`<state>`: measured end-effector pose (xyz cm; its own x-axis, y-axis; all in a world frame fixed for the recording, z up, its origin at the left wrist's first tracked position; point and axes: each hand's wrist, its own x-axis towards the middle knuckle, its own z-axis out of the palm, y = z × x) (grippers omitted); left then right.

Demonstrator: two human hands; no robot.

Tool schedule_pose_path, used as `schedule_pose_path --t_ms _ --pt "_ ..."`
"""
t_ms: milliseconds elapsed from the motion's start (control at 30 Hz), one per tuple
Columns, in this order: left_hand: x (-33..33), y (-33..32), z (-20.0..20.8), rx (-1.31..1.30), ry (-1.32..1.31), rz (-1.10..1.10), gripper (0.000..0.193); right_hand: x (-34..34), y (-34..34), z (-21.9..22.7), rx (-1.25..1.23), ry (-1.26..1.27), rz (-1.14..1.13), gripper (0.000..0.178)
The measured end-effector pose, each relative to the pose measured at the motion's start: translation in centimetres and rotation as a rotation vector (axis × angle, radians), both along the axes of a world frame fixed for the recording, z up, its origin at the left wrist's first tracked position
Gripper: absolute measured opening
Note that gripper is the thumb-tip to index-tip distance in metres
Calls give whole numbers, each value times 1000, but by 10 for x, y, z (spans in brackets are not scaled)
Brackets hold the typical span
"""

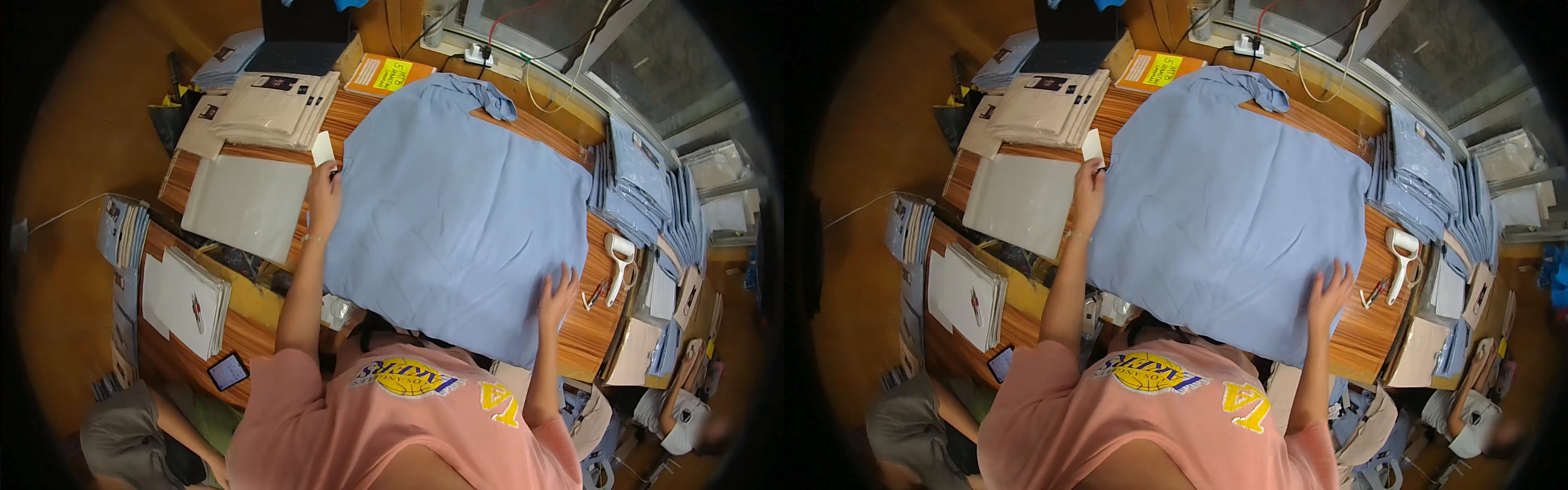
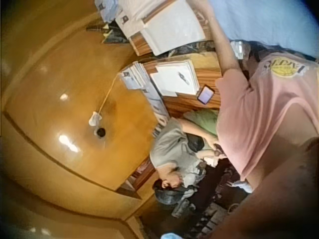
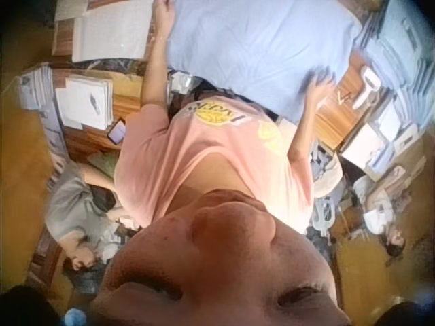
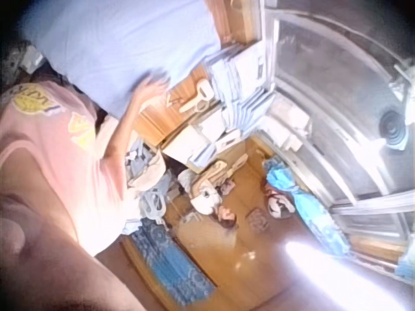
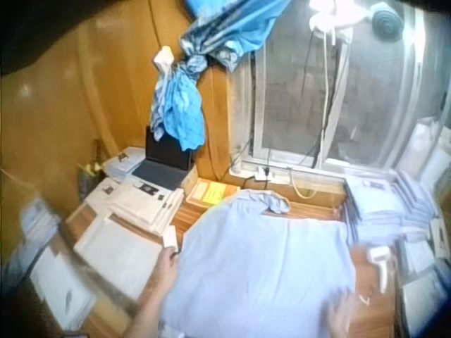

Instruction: The person folds blue shirts on a wooden table, uses a cardboard template to ensure size, places each folded shirt into a plastic bag, and then seals the bags.

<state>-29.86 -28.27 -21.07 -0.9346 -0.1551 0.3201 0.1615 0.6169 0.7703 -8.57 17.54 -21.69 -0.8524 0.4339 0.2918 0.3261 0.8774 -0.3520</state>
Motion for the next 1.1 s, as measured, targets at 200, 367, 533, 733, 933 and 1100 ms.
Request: schedule_pose_path --t_ms 200,367,533,733,933,1100 --pt "-146 20 -49 -212 -21 122 39 -156 23 -12 -17 41 148 39" --pt "-197 17 13 -187 -863 -606 53 -181 52 -42 54 -117 91 42" --pt "-188 -5 9 -214 -684 -403 47 -183 52 -48 179 -85 114 42" --pt "-135 20 -7 -552 -78 -98 45 -180 47 -36 202 -153 54 43" --pt "-111 38 -41 -733 75 -321 48 -206 66 -45 246 -170 219 50" --pt "-120 46 -13 -368 72 -399 41 -209 68 -26 186 -94 247 53"
